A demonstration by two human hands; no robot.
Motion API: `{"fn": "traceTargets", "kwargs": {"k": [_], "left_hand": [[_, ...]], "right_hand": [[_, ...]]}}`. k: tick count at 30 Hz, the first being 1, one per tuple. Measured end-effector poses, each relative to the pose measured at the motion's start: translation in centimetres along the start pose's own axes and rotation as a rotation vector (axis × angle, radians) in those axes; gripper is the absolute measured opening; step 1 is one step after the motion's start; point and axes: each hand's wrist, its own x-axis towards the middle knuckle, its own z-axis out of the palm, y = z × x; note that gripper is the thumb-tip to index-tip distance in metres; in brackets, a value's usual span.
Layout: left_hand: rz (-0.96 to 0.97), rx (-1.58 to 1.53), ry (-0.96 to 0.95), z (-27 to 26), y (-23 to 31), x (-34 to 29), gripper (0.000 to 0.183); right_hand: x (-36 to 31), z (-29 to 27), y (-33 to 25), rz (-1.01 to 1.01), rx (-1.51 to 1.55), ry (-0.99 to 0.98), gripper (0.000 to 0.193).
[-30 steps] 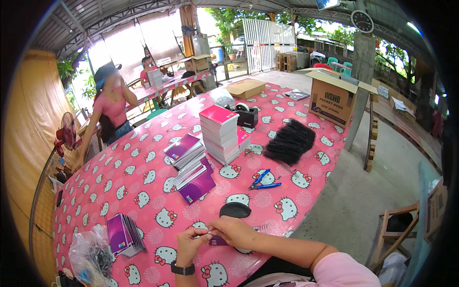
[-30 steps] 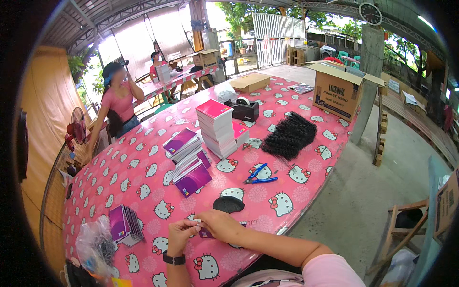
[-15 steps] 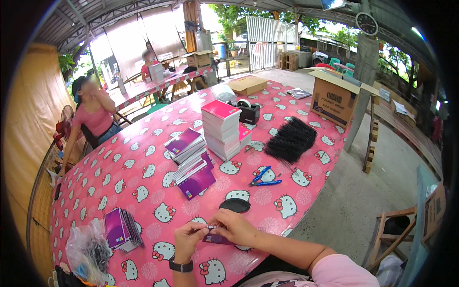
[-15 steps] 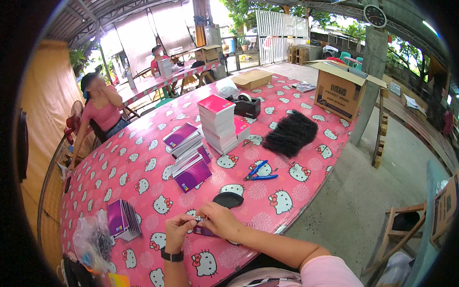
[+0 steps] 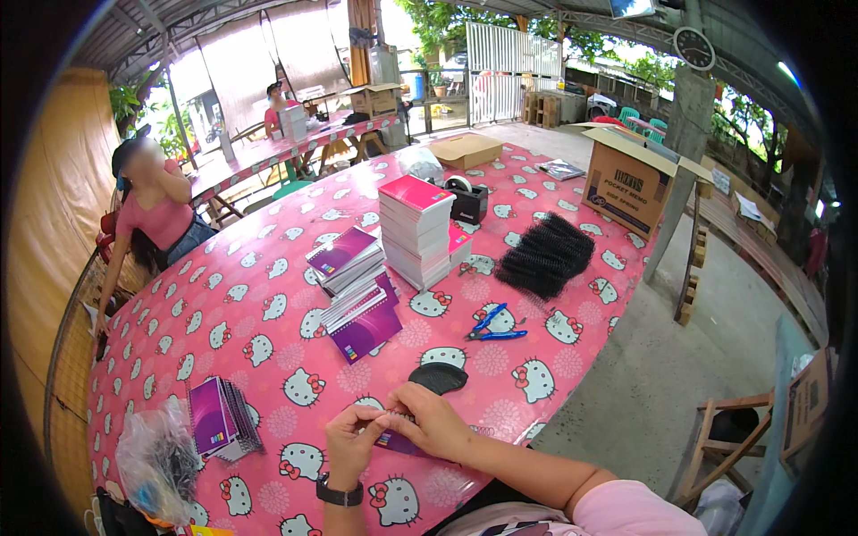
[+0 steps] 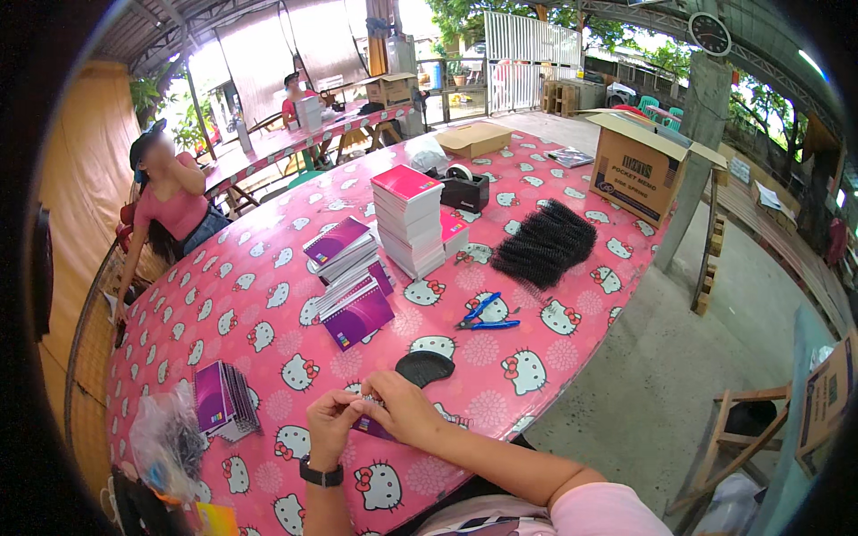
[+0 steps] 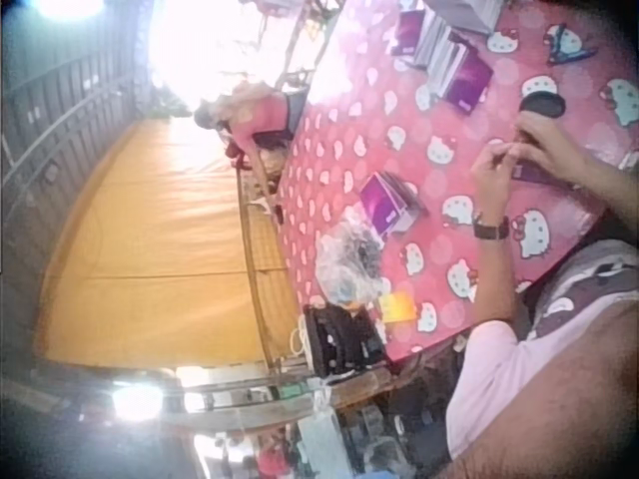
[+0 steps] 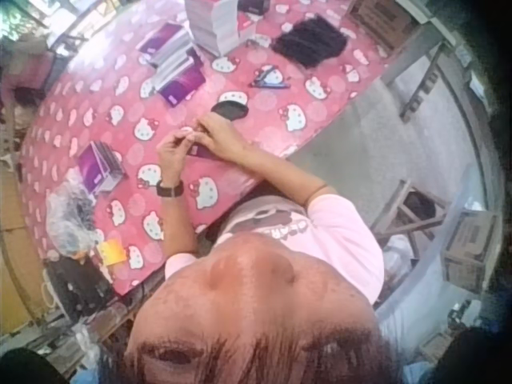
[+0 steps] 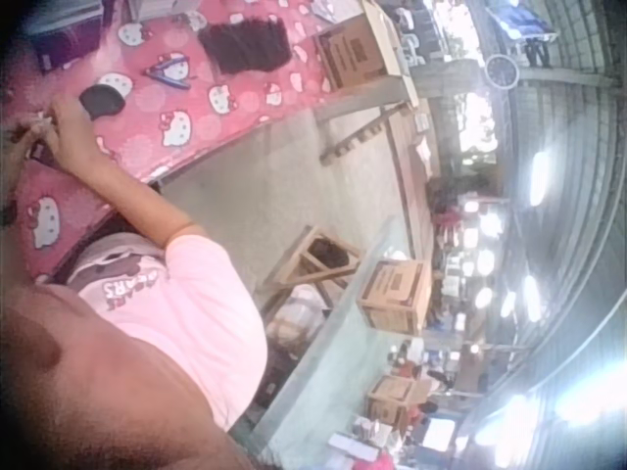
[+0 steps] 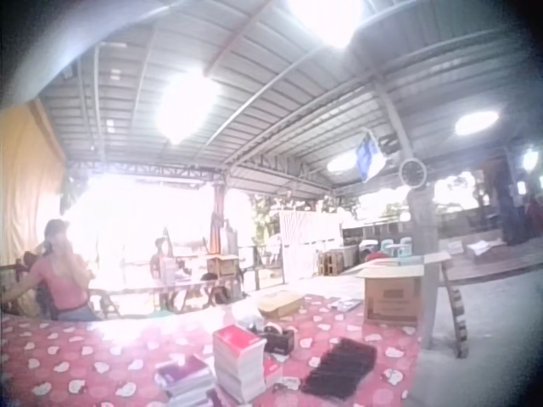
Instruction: The person assembles notebooks by sliding spiral coils through the punched edges of small purple notebooks and placing the finished items into a stack.
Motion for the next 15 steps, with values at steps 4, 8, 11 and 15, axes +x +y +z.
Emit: {"fn": "traceTargets", "kwargs": {"k": [4, 8, 11, 15], "left_hand": [[-0.03, 0.043, -0.01, 0.0, 0.5, 0.1, 0.008], [-0.029, 0.042, -0.005, -0.2, 0.5, 0.1, 0.008], [-0.022, 0.056, -0.002, -0.3, 0.3, 0.1, 0.009], [-0.009, 0.079, -0.017, -0.2, 0.1, 0.2, 0.009]], "right_hand": [[0.1, -0.1, 0.2, 0.023, 0.006, -0.039, 0.027], [0.2, -0.3, -0.7, 0.075, 0.053, -0.046, 0.025], [0.2, -0.2, 0.0, 0.008, 0.023, -0.038, 0.025], [0.3, -0.6, 0.0, 0.05, 0.003, -0.058, 0.024]]}}
